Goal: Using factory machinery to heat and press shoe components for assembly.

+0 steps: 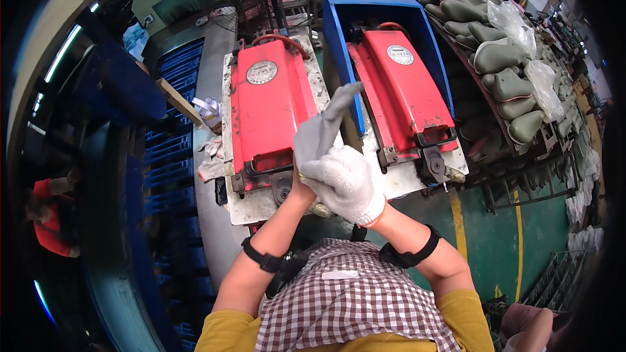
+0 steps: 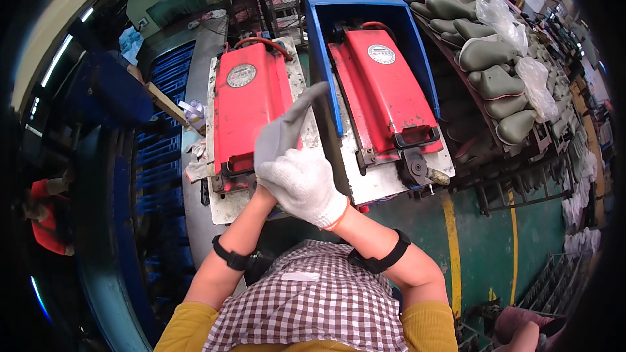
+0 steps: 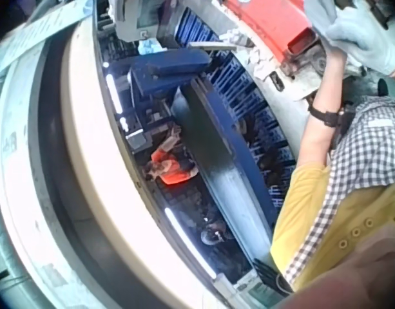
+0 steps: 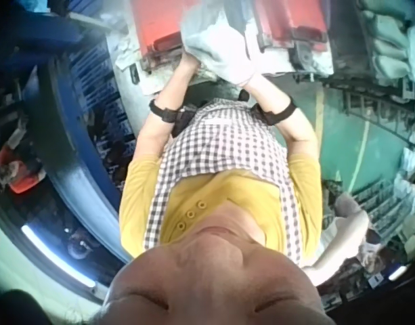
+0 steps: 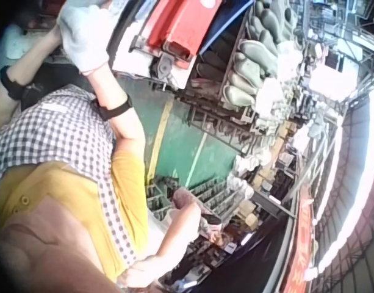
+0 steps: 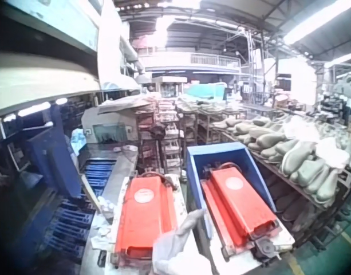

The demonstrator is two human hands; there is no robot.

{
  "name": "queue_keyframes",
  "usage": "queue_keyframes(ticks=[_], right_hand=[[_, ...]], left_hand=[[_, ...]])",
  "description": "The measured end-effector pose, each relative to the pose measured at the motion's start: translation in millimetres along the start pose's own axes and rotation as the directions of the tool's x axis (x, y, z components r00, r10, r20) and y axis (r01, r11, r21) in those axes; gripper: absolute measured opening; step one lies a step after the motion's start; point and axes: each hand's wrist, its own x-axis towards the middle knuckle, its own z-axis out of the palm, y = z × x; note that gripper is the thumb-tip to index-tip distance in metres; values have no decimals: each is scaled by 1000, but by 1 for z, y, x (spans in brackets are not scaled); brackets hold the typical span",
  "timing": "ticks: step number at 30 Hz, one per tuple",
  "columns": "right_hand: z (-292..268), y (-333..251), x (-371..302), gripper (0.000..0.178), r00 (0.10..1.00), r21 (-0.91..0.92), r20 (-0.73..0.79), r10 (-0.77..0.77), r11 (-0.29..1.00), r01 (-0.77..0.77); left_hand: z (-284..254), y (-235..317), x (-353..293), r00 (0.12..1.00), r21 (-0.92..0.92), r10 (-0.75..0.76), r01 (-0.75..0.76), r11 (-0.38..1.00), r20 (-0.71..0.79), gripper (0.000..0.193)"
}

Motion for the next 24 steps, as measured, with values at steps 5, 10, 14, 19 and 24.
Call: queue_keyframes(ticks=[5, 10, 14, 19, 24], right_hand=[[15, 5, -9, 27, 998, -26, -44, 35, 999, -36], [22, -6, -2, 19, 997, -15, -60, 45, 999, -45], [29, -4, -10, 16, 995, -24, -36, 93, 995, -94], [35, -3, -15, 14, 981, 12, -7, 196, 981, -196], [43, -21, -5, 12, 982, 80, 85, 168, 981, -175]], left_hand=[[27, -24, -1, 982, -984, -139, -143, -104, -128, 50], [31, -41, -3, 971, -978, -218, -132, -165, -94, 54], [24, -61, 28, 967, -902, -218, -211, -378, -135, 55], [28, -46, 24, 987, -803, -157, -117, -585, -30, 62], [32, -72, 12, 878, -705, -189, -207, 679, -439, 68]])
